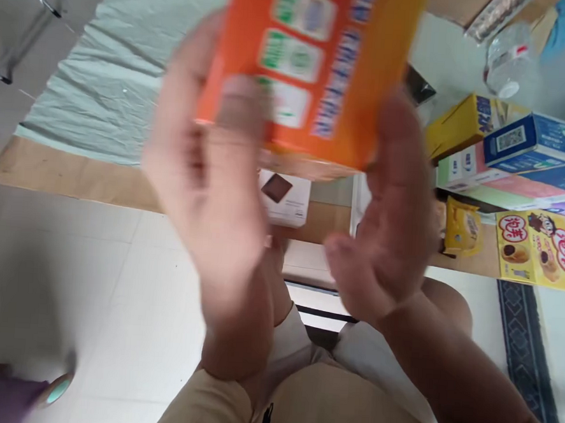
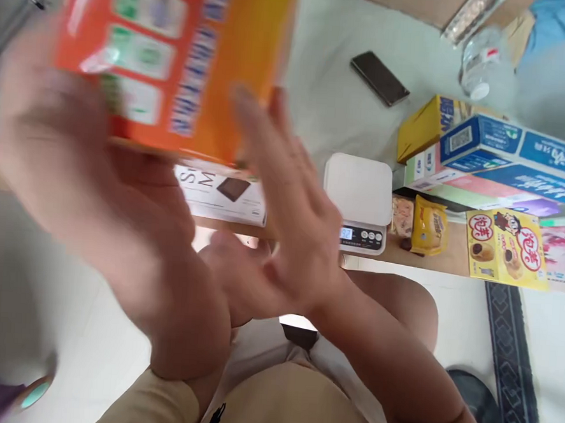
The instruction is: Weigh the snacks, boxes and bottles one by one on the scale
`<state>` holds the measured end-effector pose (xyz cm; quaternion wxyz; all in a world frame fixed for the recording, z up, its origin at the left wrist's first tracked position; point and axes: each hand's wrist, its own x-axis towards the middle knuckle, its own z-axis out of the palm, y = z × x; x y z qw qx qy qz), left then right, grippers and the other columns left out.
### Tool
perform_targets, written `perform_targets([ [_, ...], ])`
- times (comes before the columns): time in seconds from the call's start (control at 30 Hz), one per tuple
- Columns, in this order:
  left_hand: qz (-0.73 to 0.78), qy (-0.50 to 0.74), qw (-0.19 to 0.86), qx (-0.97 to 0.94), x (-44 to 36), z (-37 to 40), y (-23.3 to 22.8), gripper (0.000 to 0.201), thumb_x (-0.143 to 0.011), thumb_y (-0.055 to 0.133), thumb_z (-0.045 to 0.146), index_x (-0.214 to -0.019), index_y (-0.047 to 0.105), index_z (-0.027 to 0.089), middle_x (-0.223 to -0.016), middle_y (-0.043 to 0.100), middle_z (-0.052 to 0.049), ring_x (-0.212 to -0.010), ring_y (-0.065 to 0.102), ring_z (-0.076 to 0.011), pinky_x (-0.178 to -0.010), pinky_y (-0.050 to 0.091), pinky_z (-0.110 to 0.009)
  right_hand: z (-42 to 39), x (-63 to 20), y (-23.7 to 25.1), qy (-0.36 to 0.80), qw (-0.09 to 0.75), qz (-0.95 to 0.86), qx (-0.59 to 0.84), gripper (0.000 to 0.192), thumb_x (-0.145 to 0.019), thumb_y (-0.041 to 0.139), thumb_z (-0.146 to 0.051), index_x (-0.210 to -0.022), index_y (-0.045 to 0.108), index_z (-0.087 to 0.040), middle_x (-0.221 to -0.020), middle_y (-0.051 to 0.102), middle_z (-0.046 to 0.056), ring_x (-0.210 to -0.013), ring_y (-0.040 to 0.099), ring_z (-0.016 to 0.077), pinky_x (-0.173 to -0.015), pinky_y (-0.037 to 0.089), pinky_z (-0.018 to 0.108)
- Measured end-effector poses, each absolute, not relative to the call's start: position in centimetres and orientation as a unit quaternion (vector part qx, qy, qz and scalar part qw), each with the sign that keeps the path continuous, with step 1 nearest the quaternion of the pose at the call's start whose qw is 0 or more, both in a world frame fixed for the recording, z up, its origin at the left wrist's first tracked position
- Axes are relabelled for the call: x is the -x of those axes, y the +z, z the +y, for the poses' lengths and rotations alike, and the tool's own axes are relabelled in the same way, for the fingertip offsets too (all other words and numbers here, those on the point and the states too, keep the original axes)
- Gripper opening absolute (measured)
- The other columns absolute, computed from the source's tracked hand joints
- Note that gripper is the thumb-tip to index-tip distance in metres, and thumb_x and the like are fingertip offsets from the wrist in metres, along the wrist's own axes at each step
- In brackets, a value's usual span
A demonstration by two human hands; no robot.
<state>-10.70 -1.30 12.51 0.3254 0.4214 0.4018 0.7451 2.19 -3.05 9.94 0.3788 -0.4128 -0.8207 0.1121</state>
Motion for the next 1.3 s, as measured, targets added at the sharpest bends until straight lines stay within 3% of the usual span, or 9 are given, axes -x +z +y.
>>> perform_targets([
  [0.13, 0.434, 0.771, 0.242, -0.398, 18.0, -1.0, 10.1, 0.038, -0.105, 0.053, 0.049, -0.084, 0.073, 0.024, -0.1, 0.066, -0.005, -0.115, 0.072, -0.028, -0.114, 0.058, -0.051, -1.5, 4.6, 11.7, 0.139, 0.356, -0.862, 0.334, 0.058, -0.101, 0.035, -0.029, -0.156, 0.046, -0.012, -0.164, 0.056, 0.012, -0.163, 0.045, 0.0204, -0.136, 0.044, 0.037],
  [0.37, 0.493, 0.755, 0.307, -0.305, 26.4, 1.1, 3.5, 0.007, -0.082, 0.063, 0.03, -0.079, 0.067, 0.025, -0.084, 0.061, -0.006, -0.091, 0.065, -0.0272, -0.086, 0.054, -0.049, 0.3, 9.7, 7.6, 0.174, 0.236, -0.9, 0.322, 0.067, -0.1, 0.042, -0.043, -0.16, 0.04, -0.014, -0.167, 0.051, 0.016, -0.152, 0.056, 0.031, -0.126, 0.053, 0.054],
  [0.57, 0.545, 0.713, 0.356, -0.26, 27.2, 2.0, 1.1, 0.023, -0.09, 0.066, 0.042, -0.079, 0.064, 0.022, -0.075, 0.055, -0.006, -0.084, 0.055, -0.0228, -0.078, 0.047, -0.044, 1.1, 10.4, 5.8, 0.166, 0.207, -0.901, 0.344, 0.066, -0.098, 0.049, -0.044, -0.157, 0.043, -0.016, -0.156, 0.061, 0.017, -0.133, 0.066, 0.0324, -0.107, 0.063, 0.052],
  [0.7, 0.605, 0.652, 0.371, -0.266, 27.3, 2.0, 0.6, 0.021, -0.092, 0.064, 0.034, -0.074, 0.064, 0.022, -0.071, 0.058, -0.005, -0.086, 0.055, -0.0238, -0.077, 0.045, -0.042, 1.4, 10.5, 5.9, 0.154, 0.199, -0.905, 0.342, 0.048, -0.098, 0.049, -0.036, -0.14, 0.06, -0.016, -0.134, 0.073, 0.015, -0.112, 0.072, 0.0276, -0.096, 0.064, 0.047],
  [0.83, 0.635, 0.63, 0.349, -0.28, 27.1, 1.9, 0.9, 0.02, -0.092, 0.061, 0.03, -0.074, 0.065, 0.022, -0.07, 0.059, -0.003, -0.079, 0.054, -0.021, -0.079, 0.047, -0.044, 1.3, 8.4, 6.8, 0.14, 0.265, -0.892, 0.338, 0.029, -0.096, 0.056, -0.027, -0.122, 0.07, -0.025, -0.134, 0.074, 0.01, -0.121, 0.072, 0.0262, -0.107, 0.061, 0.047],
  [0.93, 0.653, 0.616, 0.321, -0.302, 26.6, 1.7, 1.3, 0.021, -0.091, 0.06, 0.026, -0.071, 0.065, 0.022, -0.068, 0.057, -0.001, -0.072, 0.052, -0.0173, -0.073, 0.045, -0.039, 1.2, 4.7, 6.6, 0.099, 0.313, -0.846, 0.42, 0.034, -0.095, 0.06, -0.027, -0.128, 0.069, -0.029, -0.142, 0.069, 0.01, -0.137, 0.065, 0.0294, -0.114, 0.059, 0.054],
  [1.07, 0.673, 0.578, 0.316, -0.337, 26.1, 1.4, 1.8, 0.02, -0.089, 0.059, 0.02, -0.072, 0.068, 0.021, -0.068, 0.057, 0.0, -0.067, 0.049, -0.0153, -0.065, 0.038, -0.035, 1.1, -0.9, 4.1, 0.115, 0.273, -0.772, 0.563, 0.06, -0.089, 0.066, -0.041, -0.147, 0.058, -0.029, -0.155, 0.06, 0.015, -0.142, 0.06, 0.0388, -0.111, 0.055, 0.071],
  [1.17, 0.685, 0.566, 0.296, -0.351, 25.8, 1.4, 2.1, 0.022, -0.091, 0.057, 0.016, -0.071, 0.066, 0.02, -0.069, 0.059, 0.0, -0.067, 0.049, -0.0148, -0.064, 0.038, -0.034, 1.0, -2.9, 2.2, 0.18, 0.249, -0.764, 0.568, 0.069, -0.09, 0.067, -0.046, -0.155, 0.051, -0.029, -0.146, 0.067, 0.013, -0.127, 0.069, 0.0336, -0.104, 0.061, 0.062],
  [1.3, 0.716, 0.544, 0.267, -0.348, 25.4, 1.7, 2.8, 0.021, -0.088, 0.058, 0.006, -0.074, 0.07, 0.017, -0.068, 0.061, 0.002, -0.067, 0.051, -0.0132, -0.065, 0.04, -0.032, 1.5, -2.9, 1.6, 0.228, 0.251, -0.782, 0.524, 0.074, -0.092, 0.068, -0.055, -0.159, 0.049, -0.03, -0.15, 0.066, 0.013, -0.132, 0.068, 0.0338, -0.106, 0.062, 0.057],
])
